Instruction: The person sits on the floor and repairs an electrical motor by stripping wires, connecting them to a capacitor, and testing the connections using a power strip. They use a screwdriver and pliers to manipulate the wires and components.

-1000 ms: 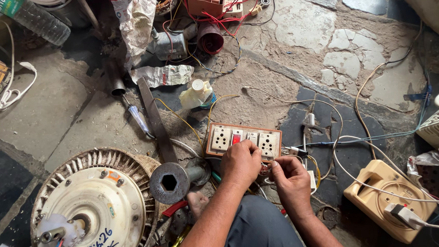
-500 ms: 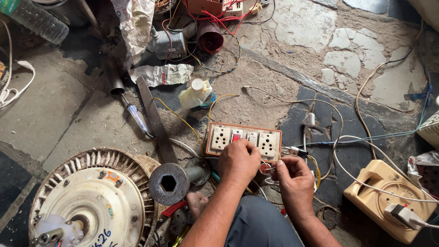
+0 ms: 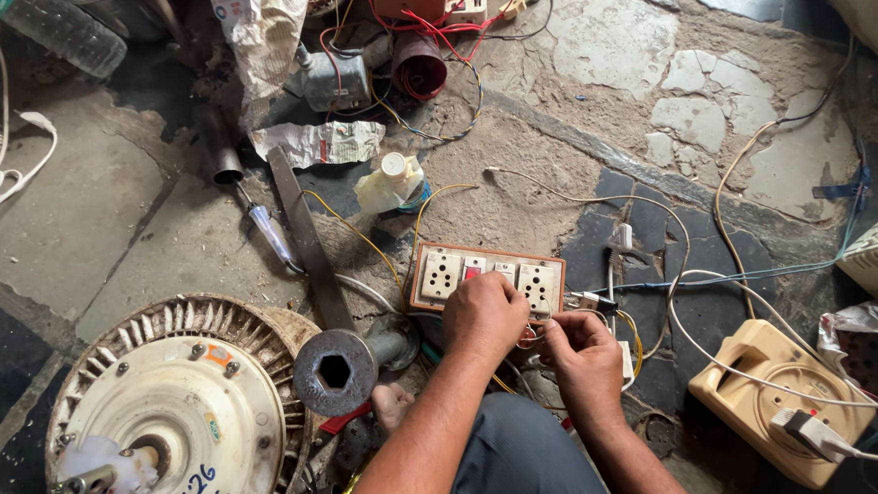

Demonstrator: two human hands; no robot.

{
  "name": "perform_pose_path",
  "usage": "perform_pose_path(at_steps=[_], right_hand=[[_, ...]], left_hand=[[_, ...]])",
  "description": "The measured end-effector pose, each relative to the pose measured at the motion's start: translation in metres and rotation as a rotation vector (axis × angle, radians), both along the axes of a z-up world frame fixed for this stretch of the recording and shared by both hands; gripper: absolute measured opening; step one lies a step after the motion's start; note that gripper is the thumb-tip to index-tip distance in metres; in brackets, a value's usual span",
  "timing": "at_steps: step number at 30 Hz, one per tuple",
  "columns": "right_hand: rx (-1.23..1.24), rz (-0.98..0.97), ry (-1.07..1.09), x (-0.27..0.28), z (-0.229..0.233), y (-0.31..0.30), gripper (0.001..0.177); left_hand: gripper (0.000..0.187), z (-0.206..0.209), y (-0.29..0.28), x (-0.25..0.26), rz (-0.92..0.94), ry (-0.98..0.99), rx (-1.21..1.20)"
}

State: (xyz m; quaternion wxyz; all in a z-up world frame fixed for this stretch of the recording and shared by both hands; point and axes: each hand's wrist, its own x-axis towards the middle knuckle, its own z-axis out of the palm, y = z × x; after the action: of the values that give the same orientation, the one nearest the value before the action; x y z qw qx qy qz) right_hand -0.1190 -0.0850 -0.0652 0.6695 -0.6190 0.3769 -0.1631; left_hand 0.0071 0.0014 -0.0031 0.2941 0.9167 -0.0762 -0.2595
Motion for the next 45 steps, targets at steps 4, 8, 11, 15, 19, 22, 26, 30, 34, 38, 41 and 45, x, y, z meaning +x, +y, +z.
perform_pose_path(at_steps=[4, 8, 11, 15, 19, 22, 26, 30, 34, 38, 41, 45], right_hand=[[-0.064, 0.011, -0.150, 0.000, 0.002, 0.002, 0.012], [-0.038, 0.060, -0.123, -0.002, 0.005, 0.002, 0.012], [-0.013, 0.069, -0.120, -0.001, 0.009, 0.003, 0.013], [-0.032, 0.060, -0.109, -0.002, 0.012, 0.004, 0.012], [-0.050, -0.007, -0.092, -0.002, 0.014, 0.003, 0.013], [-0.031, -0.005, -0.031, 0.001, 0.013, 0.001, 0.013], [-0.002, 0.003, 0.119, 0.006, 0.009, -0.001, 0.013], [-0.030, 0.006, 0.034, 0.007, 0.009, 0.002, 0.013], [-0.052, 0.044, -0.101, 0.001, 0.011, 0.002, 0.013], [-0.041, 0.067, -0.095, 0.002, 0.013, 0.004, 0.013], [-0.041, 0.062, -0.083, 0.001, 0.012, 0.003, 0.012], [-0.017, 0.056, -0.111, -0.001, 0.013, 0.004, 0.013]], left_hand=[[0.012, -0.001, 0.003, 0.000, 0.005, -0.024, -0.012], [0.016, 0.004, 0.008, -0.005, -0.001, -0.025, -0.053], [0.016, 0.009, 0.011, -0.007, -0.006, 0.001, -0.062], [0.016, 0.010, 0.012, -0.007, 0.001, -0.004, -0.067], [0.013, 0.011, 0.012, -0.006, 0.029, -0.039, -0.062], [0.012, 0.012, 0.009, -0.003, 0.023, -0.009, -0.010], [0.010, 0.011, 0.001, 0.003, 0.001, 0.080, 0.067], [0.011, 0.007, 0.002, 0.003, -0.035, 0.018, 0.035], [0.012, 0.004, 0.007, -0.004, -0.002, 0.014, -0.047], [0.014, 0.008, 0.012, -0.006, -0.002, 0.017, -0.056], [0.014, 0.010, 0.011, -0.008, -0.004, 0.013, -0.066], [0.014, 0.009, 0.014, -0.008, -0.015, -0.014, -0.079]])
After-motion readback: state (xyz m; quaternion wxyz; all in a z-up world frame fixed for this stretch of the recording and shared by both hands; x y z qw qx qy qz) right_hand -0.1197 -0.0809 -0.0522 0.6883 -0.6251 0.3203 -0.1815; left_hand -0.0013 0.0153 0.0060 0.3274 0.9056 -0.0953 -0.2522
